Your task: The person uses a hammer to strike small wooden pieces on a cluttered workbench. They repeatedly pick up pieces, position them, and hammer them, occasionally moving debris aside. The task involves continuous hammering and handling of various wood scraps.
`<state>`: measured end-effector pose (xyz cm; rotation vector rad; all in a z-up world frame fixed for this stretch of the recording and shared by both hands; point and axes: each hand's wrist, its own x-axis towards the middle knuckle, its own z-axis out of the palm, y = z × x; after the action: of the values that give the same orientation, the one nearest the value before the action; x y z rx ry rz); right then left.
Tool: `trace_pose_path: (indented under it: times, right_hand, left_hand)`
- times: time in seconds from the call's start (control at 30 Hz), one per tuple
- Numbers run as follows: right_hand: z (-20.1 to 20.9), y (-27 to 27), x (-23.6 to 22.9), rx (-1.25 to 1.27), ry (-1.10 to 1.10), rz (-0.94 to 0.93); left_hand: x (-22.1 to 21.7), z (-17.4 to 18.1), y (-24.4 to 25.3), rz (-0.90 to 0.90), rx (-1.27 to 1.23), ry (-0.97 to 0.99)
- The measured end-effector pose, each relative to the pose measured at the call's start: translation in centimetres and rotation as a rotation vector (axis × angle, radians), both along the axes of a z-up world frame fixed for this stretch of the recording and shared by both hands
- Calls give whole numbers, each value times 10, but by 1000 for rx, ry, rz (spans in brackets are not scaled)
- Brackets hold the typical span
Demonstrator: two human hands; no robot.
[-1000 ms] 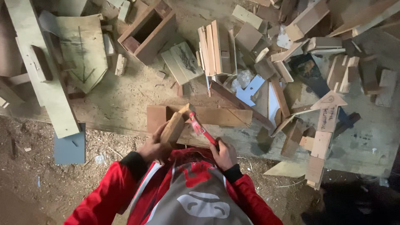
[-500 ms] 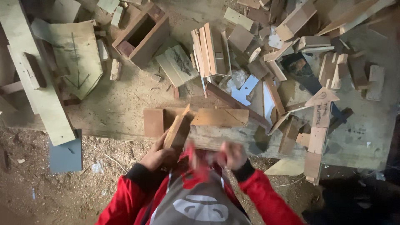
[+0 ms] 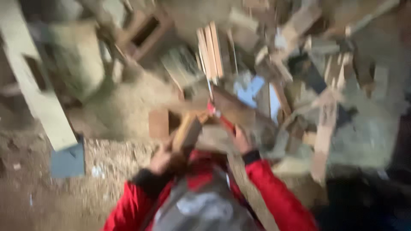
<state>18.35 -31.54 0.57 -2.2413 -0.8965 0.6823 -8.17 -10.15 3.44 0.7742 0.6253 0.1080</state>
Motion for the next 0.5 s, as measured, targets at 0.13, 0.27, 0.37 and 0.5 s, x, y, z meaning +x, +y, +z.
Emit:
trace_pose_path:
  times: [0.13, 0.27, 0.37, 0.5]
  right_hand:
    - [15, 20, 9, 221, -297, 11]
    - [53, 0, -7, 212, -557, 34]
    - [61, 14, -4, 123, -342, 32]
    - [64, 21, -14, 73, -217, -115]
  left_hand:
    - [6, 8, 28, 59, -184, 113]
    - [-2, 16, 35, 176, -270, 176]
    - [-9, 20, 42, 179, -279, 214]
    - [-14, 34, 64, 57, -101, 104]
